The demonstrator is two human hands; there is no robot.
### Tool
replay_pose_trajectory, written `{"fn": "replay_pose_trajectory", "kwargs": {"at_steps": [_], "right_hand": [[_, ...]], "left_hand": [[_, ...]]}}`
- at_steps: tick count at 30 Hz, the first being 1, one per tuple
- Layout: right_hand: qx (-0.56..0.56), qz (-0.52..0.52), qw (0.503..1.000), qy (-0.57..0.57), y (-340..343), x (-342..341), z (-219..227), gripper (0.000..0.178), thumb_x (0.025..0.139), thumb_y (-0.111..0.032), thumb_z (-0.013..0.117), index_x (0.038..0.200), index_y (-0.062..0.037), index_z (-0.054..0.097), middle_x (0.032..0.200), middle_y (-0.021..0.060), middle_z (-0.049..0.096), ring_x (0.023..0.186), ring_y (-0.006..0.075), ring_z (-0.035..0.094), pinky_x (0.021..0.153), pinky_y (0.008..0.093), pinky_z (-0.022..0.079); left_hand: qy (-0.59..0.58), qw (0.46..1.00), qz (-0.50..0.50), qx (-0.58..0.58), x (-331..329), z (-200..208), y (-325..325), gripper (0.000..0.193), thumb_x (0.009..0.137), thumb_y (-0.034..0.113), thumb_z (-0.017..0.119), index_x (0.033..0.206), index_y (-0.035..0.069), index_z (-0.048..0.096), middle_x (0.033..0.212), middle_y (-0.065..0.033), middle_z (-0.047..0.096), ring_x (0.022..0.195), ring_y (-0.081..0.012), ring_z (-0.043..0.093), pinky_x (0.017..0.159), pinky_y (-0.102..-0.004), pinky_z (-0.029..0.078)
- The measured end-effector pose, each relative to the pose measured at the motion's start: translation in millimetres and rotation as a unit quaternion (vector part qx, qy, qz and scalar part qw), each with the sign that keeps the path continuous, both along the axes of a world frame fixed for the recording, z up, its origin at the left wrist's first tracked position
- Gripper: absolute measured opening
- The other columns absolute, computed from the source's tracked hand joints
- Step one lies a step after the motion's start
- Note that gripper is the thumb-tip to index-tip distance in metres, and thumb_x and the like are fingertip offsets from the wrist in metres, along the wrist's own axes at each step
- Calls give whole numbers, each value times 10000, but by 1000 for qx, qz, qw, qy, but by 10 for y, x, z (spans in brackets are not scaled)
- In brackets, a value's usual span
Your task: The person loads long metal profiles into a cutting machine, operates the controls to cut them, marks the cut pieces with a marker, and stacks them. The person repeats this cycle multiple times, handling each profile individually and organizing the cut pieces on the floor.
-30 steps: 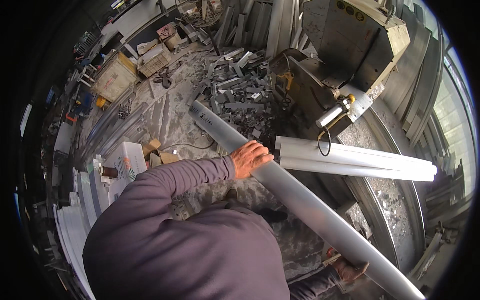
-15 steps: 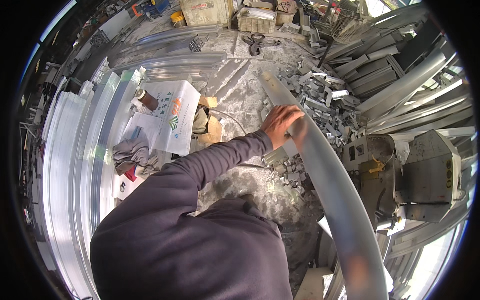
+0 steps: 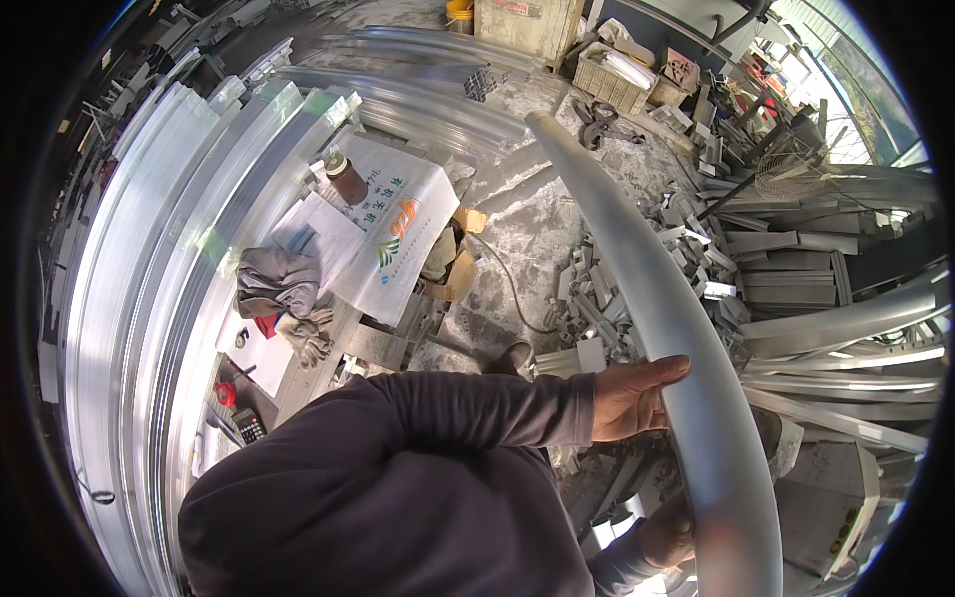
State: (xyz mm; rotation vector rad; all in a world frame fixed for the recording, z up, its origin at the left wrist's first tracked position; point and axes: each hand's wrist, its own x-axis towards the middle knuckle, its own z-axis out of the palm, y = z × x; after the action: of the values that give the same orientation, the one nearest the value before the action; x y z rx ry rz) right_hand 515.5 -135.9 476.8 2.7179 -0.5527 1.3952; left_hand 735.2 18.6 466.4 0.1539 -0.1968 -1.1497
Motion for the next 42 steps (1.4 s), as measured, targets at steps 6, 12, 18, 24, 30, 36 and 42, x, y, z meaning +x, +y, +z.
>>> {"fn": "replay_pose_trajectory", "kwargs": {"at_steps": [6, 12, 18, 24, 30, 36, 42], "right_hand": [[436, 309, 823, -191, -447, 1161, -245, 451, 1026, -234, 776, 1349, 68, 687, 1353, 158, 708, 1213, 300, 676, 1112, 465, 517], [451, 245, 858, -18, -677, 2593, -213, 492, 991, -258, 827, 1341, 59, 690, 1315, 138, 721, 1179, 283, 662, 1088, 442, 500], [637, 384, 660, -105, -395, 4580, -283, 444, 986, -222, 843, 1311, 49, 710, 1265, 114, 737, 1202, 238, 663, 1069, 429, 520], [779, 373, 475, 170, -142, 5776, 93, 735, 859, -148, 927, 1474, 20, 561, 1389, 167, 672, 1243, 285, 697, 1064, 418, 572], [53, 314, 914, 251, -445, 7353, 581, 603, 803, -80, 776, 1375, -29, 593, 1280, 211, 680, 1188, 438, 663, 1046, 571, 520], [78, 0, 840, 536, -1016, 9393, 526, 1201, 587, -162, 918, 1656, -88, 374, 1290, 215, 612, 1179, 495, 622, 996, 601, 524], [79, -73, 753, 650, -1619, 10140, 550, 1226, 652, -402, 954, 1708, -197, 366, 1447, 203, 612, 1291, 426, 611, 1053, 601, 534]], "left_hand": [[18, 996, 63, 62, 1575, -176, -138, 547, 1022, 428, 781, 1409, 77, 619, 1323, -58, 737, 1177, -178, 740, 993, -373, 618], [13, 992, 120, 34, 2975, -90, -326, 535, 1040, 437, 757, 1438, 108, 616, 1346, -20, 719, 1195, -168, 720, 1017, -380, 601], [52, 982, 181, 18, 4015, -225, -696, 520, 967, 354, 825, 1375, 92, 635, 1311, -75, 708, 1255, -239, 656, 1142, -479, 485], [134, 962, 230, 53, 6034, -885, -734, 434, 991, 341, 772, 1306, 69, 649, 1202, -86, 715, 1095, -249, 720, 1009, -460, 608], [150, 954, 235, 110, 8578, -1711, -611, 432, 1002, 381, 729, 1268, 50, 654, 1130, -102, 729, 1005, -264, 755, 927, -480, 656], [202, 945, 211, 149, 10599, -2141, -786, 467, 999, 441, 742, 1248, 54, 663, 1142, -109, 736, 1019, -263, 758, 898, -521, 654], [255, 937, 136, 196, 11278, -2399, -1200, 378, 983, 383, 756, 1204, 90, 665, 1117, -76, 730, 990, -212, 744, 885, -472, 662]]}}
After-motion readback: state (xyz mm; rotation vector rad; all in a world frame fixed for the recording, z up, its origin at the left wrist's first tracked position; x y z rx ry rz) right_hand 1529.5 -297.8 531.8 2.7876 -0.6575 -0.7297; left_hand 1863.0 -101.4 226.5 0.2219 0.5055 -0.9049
